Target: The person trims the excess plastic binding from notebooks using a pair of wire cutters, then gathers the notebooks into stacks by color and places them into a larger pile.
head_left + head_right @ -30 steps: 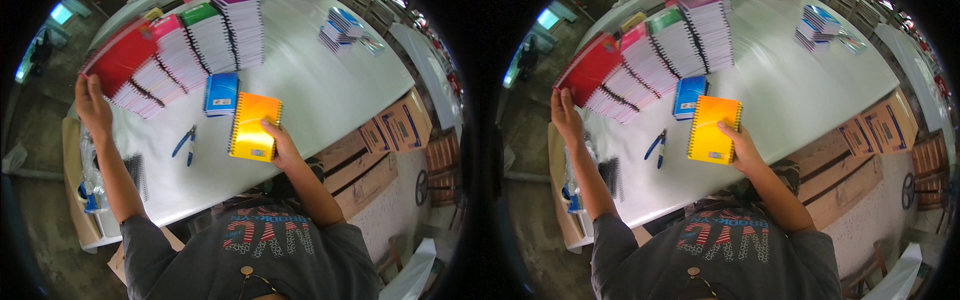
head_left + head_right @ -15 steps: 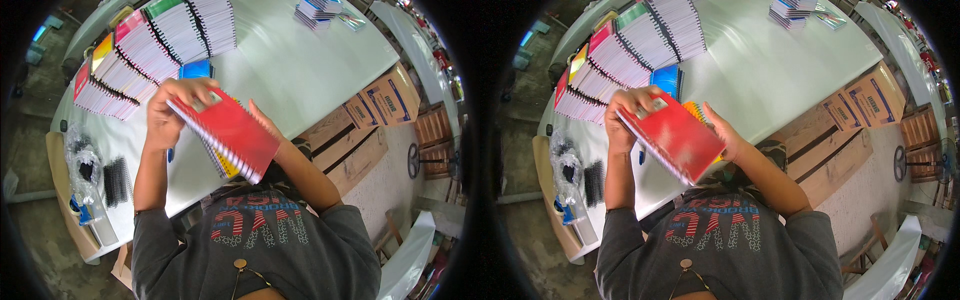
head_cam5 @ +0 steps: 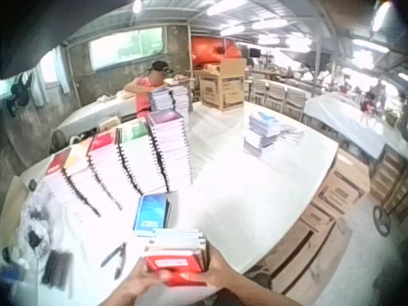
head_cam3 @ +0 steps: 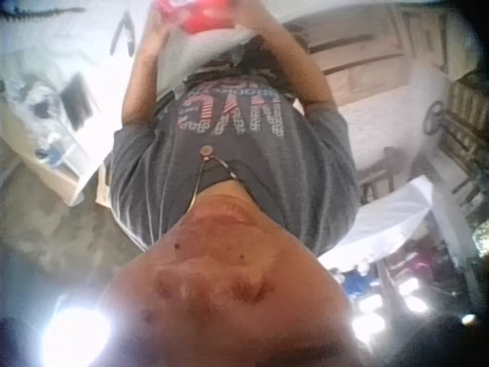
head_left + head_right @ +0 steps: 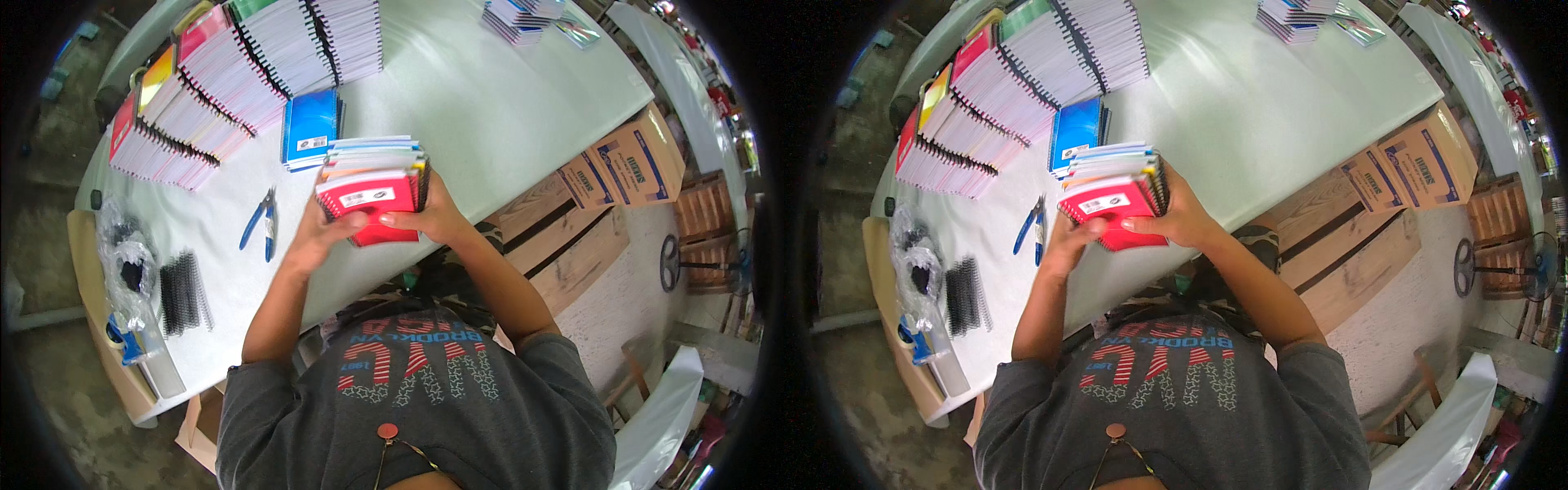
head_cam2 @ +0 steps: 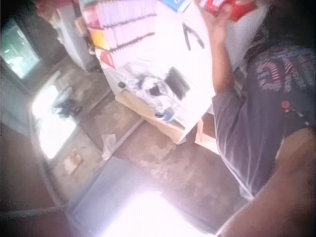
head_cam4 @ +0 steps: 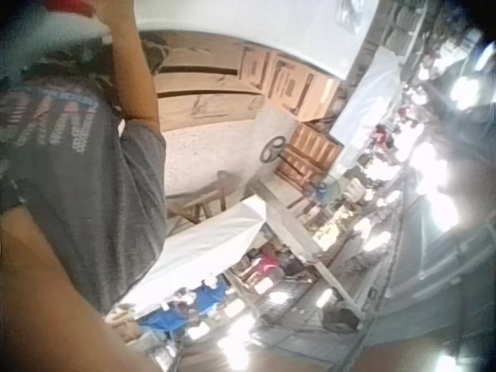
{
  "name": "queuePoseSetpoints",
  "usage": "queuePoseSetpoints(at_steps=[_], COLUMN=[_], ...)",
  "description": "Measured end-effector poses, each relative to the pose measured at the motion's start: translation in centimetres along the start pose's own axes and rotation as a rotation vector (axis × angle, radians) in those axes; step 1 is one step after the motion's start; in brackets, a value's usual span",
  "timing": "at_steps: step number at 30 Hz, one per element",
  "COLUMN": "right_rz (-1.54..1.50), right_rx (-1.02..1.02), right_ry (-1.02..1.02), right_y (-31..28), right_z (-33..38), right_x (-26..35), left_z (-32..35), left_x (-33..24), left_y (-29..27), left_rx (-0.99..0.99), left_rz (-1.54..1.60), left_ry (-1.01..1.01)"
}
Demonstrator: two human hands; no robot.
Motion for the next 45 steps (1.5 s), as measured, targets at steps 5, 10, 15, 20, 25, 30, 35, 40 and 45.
queuePoseSetpoints(at_steps=[5, 10, 15, 20, 25, 30, 35, 40, 45], right_rz=[0.201, 0.206, 0.391, 0.468, 0.193, -0.123, 0.627, 1.141, 1.259], right_rx=[0.006, -0.08, -0.106, -0.096, -0.039, -0.21, -0.352, -0.246, -0.07], right_ry=[-0.179, -0.302, -0.277, -0.146, -0.132, 0.021, -0.335, -0.96, -1.292], right_y=[-0.9, -1.1, -1.5, -2.3, -1.1, -1.8, -1.0, -0.2, -1.2], right_z=[-0.7, 0.1, 0.3, 0.1, -0.1, 0.3, 1.5, 1.3, 1.8], right_x=[-1.5, -2.3, -2.6, -2.4, -0.2, 0.6, 5.1, 8.3, 8.4], left_z=[-0.8, -0.5, -0.6, -1.5, -0.8, -3.2, -6.1, -7.0, -7.0], left_x=[3.7, 5.7, 7.5, 6.4, 3.7, -3.4, -13.2, -18.4, -18.2], left_y=[0.0, 0.8, -0.1, -0.3, 0.4, -0.5, -3.1, -3.0, -1.7], left_rx=[0.0, -0.059, -0.001, 0.081, 0.104, 0.034, -0.341, -0.433, -0.372], left_rz=[0.133, 0.015, -0.196, -0.295, -0.143, -0.95, -0.867, -1.006, -1.067], left_ry=[0.083, 0.117, 0.021, -0.008, -0.081, -0.047, 0.519, 0.758, 0.756])
Point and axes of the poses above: each hand's wrist, its own z-axis away from the middle knuckle, its own y-axis out of the palm, x = y × z, the point moved 6 cm from there along -z, towards the middle knuckle, and after that the axes turned 3 degrees about -x, right-handed, at the moved point
